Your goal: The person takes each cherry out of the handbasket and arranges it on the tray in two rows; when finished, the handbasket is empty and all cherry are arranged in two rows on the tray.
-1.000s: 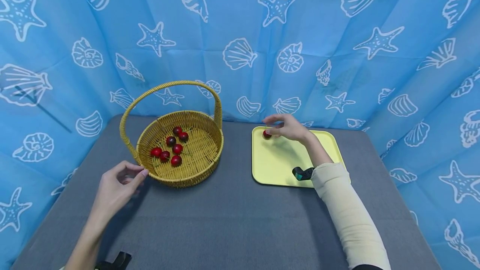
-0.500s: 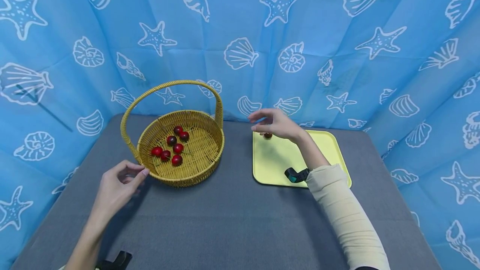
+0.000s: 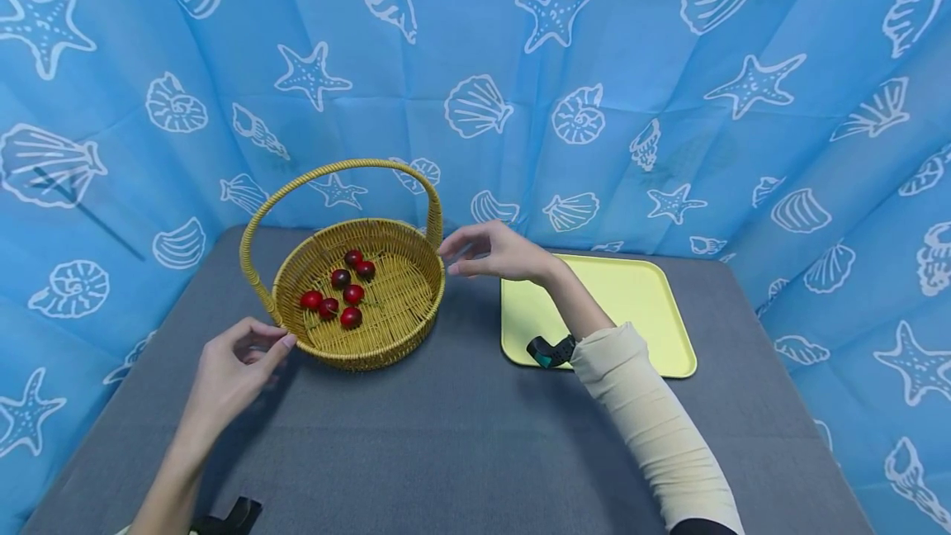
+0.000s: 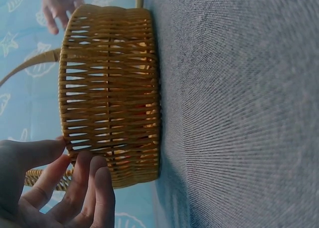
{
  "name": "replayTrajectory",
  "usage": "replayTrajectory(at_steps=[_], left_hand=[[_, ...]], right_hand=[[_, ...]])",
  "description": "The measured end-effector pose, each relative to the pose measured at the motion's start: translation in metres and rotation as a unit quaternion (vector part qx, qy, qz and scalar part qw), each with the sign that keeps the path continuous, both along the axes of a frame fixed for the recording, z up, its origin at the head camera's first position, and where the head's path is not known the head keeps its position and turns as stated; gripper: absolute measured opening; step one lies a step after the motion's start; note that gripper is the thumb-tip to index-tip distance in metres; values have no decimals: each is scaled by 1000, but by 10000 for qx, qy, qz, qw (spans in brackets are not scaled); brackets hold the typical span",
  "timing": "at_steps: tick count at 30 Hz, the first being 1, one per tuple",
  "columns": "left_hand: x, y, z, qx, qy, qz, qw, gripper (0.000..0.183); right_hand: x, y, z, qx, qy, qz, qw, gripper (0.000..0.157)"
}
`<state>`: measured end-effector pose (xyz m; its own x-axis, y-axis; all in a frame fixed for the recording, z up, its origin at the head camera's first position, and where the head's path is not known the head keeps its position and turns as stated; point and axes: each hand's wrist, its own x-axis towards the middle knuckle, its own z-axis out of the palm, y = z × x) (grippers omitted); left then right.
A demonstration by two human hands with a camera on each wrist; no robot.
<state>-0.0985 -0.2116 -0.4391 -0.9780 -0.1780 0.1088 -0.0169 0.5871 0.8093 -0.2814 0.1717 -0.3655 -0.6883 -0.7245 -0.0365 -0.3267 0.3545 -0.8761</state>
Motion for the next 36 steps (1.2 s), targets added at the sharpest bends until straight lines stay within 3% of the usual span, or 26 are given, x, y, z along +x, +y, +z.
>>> replayTrajectory(at_steps=[4, 9, 18, 25, 36], left_hand=[[0, 0, -1, -9, 11, 3, 10000, 22], [-1, -1, -2, -13, -18, 9, 10000, 21], [-1, -1, -2, -23, 67, -13, 10000, 20], [0, -1, -1, 43, 68, -47, 10000, 21], [0, -1, -1, 76, 56, -26, 10000, 23]], right_hand=[[-1, -23, 1, -38, -25, 373, 9993, 36], [-4, -50, 4, -3, 282, 813, 9963, 33], [-13, -92, 4, 90, 155, 1047, 9943, 33], [-21, -116, 1, 235, -30, 932, 9954, 35], [-37, -140, -9, 180, -556, 247, 9980, 39]])
